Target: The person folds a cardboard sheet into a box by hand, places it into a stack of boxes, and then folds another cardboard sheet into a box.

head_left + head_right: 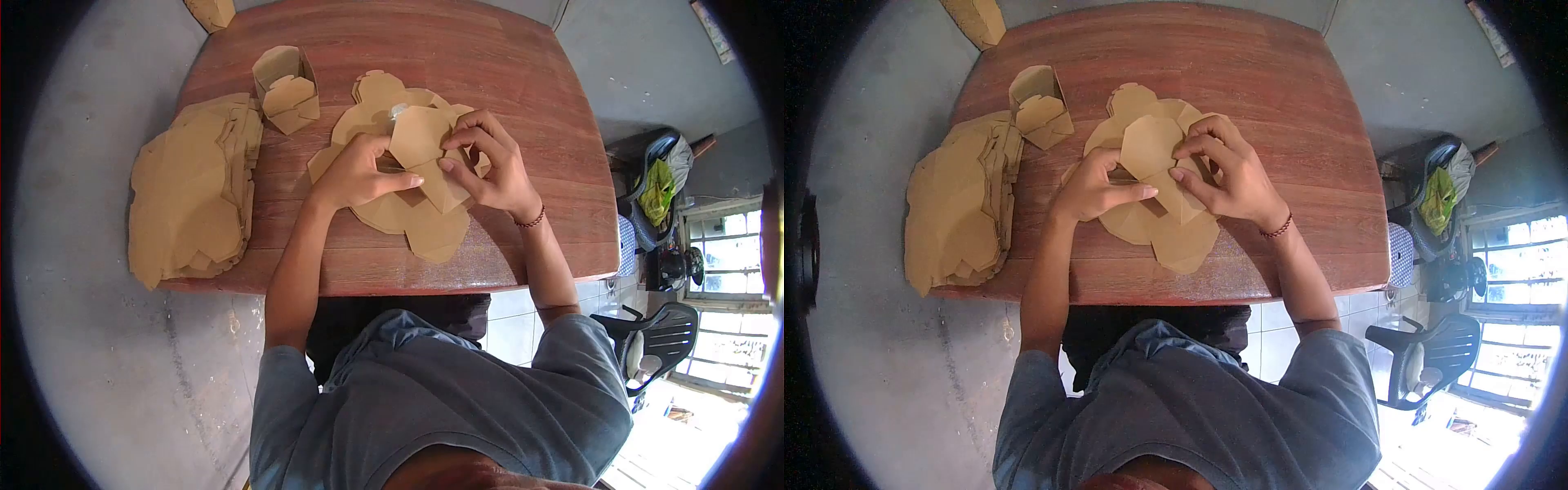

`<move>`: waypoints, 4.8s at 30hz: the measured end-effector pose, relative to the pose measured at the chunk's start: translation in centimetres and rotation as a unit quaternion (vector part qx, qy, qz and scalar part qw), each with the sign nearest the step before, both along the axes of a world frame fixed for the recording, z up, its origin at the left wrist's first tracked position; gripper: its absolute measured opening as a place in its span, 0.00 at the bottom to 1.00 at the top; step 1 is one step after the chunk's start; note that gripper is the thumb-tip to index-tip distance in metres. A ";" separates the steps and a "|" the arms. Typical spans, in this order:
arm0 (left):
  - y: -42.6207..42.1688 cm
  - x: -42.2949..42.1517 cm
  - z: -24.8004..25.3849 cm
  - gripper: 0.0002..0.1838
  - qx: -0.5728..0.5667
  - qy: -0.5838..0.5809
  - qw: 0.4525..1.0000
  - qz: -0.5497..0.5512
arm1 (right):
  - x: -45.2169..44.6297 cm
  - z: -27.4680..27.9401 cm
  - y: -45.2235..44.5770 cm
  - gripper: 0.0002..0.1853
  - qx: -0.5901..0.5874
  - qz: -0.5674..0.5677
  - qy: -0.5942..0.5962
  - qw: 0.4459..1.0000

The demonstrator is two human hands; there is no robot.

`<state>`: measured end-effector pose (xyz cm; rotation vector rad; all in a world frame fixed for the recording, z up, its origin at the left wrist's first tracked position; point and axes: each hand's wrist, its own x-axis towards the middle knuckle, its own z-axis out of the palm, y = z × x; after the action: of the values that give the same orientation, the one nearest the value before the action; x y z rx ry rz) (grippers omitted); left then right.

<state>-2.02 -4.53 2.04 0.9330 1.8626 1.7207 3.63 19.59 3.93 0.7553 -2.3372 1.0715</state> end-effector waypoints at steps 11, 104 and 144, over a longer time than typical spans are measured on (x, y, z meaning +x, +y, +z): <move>0.0 0.1 -0.1 0.16 0.002 0.007 1.000 -0.009 | 0.0 0.2 0.5 0.13 0.009 0.016 -0.021 1.000; 0.3 -0.8 -3.5 0.42 0.385 -0.279 0.866 -0.155 | 0.7 0.5 -1.4 0.39 0.196 0.019 0.087 0.977; 0.2 1.1 -1.6 0.41 0.153 -0.055 0.985 -0.060 | -0.8 -2.5 -1.8 0.49 0.173 -0.048 0.119 0.977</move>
<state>-0.94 -4.31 0.43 1.0188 1.4654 1.9747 2.86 17.79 1.45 0.8337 -2.3463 0.5056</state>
